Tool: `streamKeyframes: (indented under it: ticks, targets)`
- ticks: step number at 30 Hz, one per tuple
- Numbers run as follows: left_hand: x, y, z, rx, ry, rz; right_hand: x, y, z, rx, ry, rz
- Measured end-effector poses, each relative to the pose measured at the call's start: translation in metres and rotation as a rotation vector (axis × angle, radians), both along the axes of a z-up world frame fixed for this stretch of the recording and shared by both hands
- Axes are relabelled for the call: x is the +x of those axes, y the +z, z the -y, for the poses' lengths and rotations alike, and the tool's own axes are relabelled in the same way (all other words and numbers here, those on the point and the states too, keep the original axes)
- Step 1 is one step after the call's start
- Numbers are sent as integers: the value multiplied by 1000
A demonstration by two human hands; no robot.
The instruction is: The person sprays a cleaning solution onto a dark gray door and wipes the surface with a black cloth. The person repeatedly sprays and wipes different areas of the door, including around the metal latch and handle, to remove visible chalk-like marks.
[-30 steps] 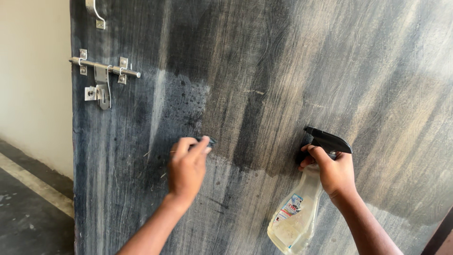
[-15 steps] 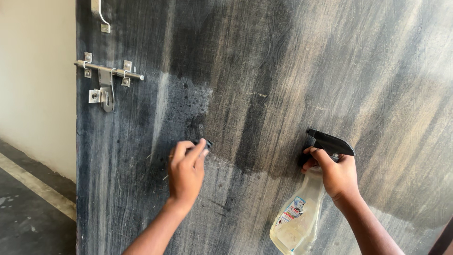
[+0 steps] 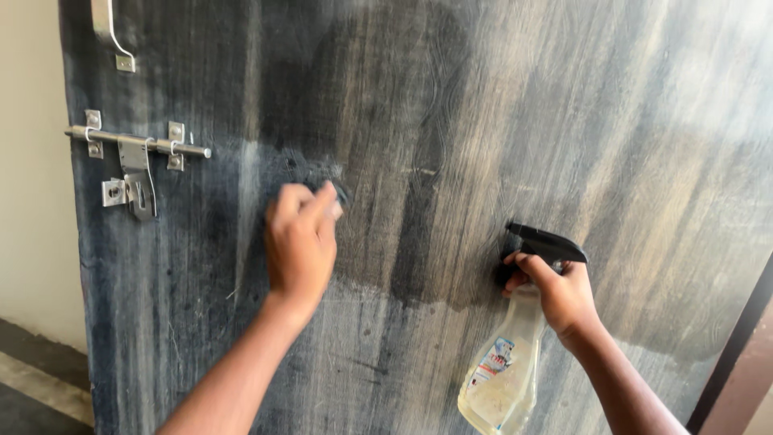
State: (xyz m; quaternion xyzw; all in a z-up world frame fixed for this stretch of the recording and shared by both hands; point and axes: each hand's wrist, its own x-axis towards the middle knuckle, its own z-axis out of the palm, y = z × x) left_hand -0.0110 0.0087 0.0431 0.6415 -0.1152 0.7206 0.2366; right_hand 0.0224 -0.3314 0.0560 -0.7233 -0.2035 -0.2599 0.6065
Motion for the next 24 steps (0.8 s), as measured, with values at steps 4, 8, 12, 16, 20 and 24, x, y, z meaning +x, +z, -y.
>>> streamKeyframes:
  ticks: [4, 8, 12, 16, 20, 24]
  targets:
    - [-1, -31, 19, 132, -86, -145, -1, -6, 0, 37, 21, -35]
    - [9, 14, 4, 136, -78, -69, -4, 0, 1, 18, -7, -47]
    - [6, 34, -19, -21, -1, -36, -9, -1, 0, 5, -17, -83]
    - [2, 5, -3, 15, 36, -69, -10, 4, -4, 18, -15, -71]
    - [6, -33, 26, 197, -17, -161, -9, 2, -3, 41, 33, -64]
    - [7, -23, 26, 222, 1, -163, -9, 2, -3, 21, 40, -68]
